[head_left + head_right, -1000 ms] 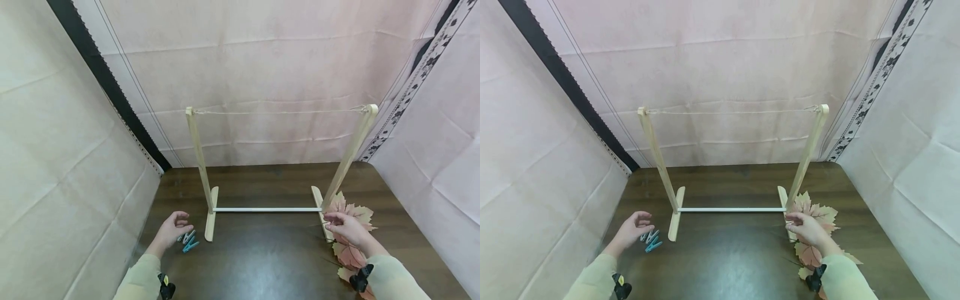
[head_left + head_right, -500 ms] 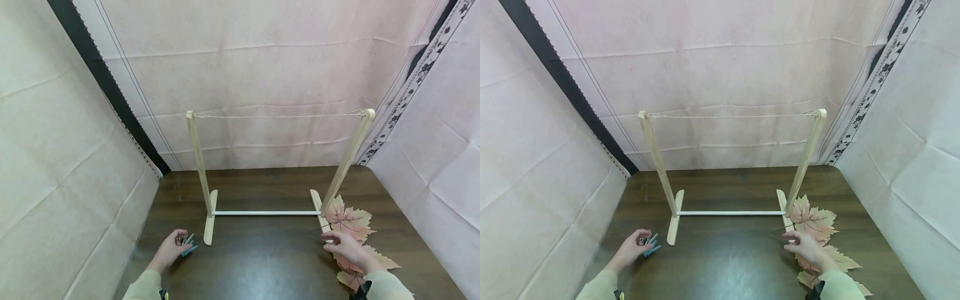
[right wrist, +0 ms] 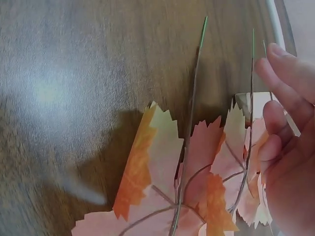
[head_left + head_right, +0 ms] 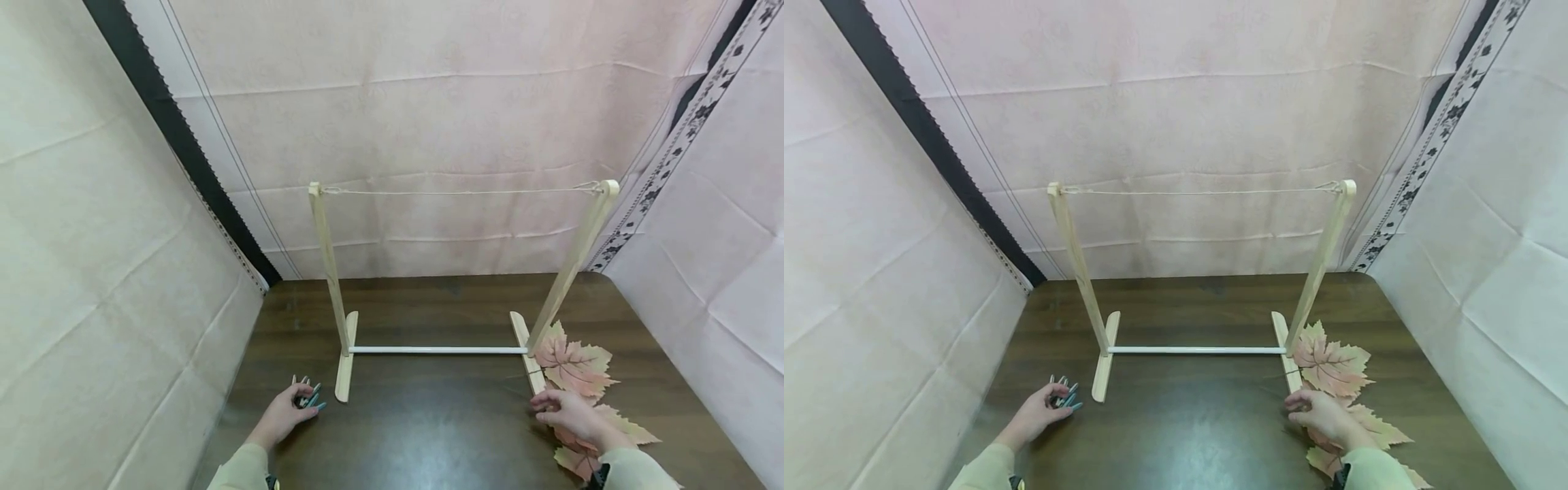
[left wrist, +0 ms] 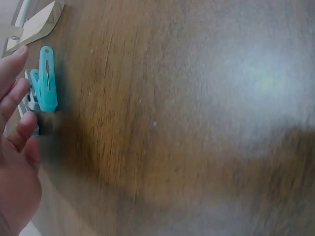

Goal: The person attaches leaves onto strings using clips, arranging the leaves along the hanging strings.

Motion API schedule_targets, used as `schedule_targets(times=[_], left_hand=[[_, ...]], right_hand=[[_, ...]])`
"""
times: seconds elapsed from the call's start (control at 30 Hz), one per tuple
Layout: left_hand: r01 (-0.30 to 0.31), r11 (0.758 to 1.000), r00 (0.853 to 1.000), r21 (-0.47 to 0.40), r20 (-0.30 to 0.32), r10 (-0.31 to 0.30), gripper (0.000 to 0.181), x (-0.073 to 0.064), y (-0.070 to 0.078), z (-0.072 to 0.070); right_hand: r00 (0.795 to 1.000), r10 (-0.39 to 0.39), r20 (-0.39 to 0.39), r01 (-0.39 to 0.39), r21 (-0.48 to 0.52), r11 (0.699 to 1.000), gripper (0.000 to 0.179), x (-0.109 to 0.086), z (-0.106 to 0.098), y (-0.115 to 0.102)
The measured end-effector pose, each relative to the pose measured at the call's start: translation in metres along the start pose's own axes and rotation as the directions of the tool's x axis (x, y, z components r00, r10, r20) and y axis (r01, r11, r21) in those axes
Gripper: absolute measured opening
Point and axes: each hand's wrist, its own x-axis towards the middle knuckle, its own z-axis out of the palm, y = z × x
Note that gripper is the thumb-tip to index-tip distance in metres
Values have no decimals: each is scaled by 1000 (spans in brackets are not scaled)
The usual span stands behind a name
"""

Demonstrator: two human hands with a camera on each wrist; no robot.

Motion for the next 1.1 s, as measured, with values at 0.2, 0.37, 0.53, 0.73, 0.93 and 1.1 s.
schedule_targets(times=[0.2,0.37,0.53,0.73,0.93,1.1], left_hand=[[-28,996,1000,90,2,28,35,2,2,3],[-47,997,998,65,-40,50,31,0,6,4],[-21,996,995,92,-91,29,31,-8,5,7],[26,994,994,106,-105,-15,40,-11,2,9],[16,981,997,193,-77,-1,49,-10,1,11],[-16,984,998,178,-60,27,50,-10,3,13]], right_hand=[[997,46,54,-45,-6,999,30,-2,3,5],[997,14,72,-18,46,999,28,-2,6,10],[997,45,57,-44,-19,999,26,0,4,9],[996,72,47,-69,-55,996,28,-3,3,8],[996,29,80,-32,41,999,27,-8,1,11],[994,7,110,-18,104,994,26,-11,0,12]])
